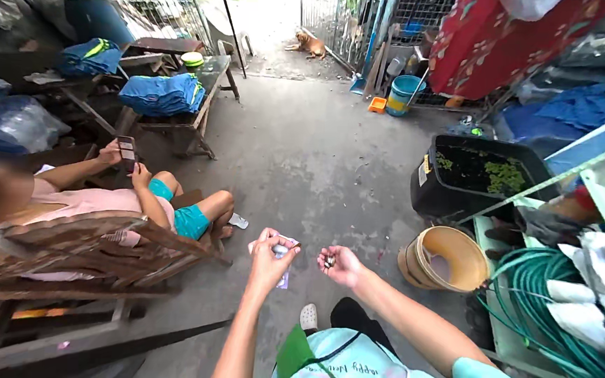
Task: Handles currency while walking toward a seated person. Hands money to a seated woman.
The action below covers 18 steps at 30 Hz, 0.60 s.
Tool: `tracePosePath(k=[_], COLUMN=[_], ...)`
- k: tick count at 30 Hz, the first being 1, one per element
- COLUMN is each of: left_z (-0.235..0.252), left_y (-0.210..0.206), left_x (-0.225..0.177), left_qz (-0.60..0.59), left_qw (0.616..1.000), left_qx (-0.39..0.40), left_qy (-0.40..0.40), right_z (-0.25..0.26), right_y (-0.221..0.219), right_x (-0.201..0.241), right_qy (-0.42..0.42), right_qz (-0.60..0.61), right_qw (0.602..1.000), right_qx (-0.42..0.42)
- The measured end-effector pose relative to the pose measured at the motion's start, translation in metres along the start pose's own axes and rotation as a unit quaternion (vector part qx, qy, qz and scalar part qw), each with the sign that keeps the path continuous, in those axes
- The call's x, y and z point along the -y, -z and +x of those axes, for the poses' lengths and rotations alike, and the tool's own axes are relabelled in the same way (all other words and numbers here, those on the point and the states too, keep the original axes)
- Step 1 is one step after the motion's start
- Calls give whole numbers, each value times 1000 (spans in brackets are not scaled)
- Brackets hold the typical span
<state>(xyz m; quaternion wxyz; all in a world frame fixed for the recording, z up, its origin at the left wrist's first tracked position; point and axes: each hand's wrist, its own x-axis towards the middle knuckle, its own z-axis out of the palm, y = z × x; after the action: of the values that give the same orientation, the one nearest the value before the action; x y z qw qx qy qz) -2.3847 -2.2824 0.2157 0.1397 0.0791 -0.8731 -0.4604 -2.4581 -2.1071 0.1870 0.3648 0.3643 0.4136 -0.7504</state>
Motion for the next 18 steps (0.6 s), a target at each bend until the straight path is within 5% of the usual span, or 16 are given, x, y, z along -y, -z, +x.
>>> tracePosePath(k=[10,18], left_z=[130,246], left_y=[-86,-113], left_x=[-30,-54], left_qz=[84,120], left_qw=[982,969], left_qx=[58,-49], left_qy=[160,212], right_z=[76,116], right_y=[-73,-112], right_x=[121,228], right_qy=[2,-5], right_qz=[-28,-85], right_qw=[999,987], right_qx=[30,136])
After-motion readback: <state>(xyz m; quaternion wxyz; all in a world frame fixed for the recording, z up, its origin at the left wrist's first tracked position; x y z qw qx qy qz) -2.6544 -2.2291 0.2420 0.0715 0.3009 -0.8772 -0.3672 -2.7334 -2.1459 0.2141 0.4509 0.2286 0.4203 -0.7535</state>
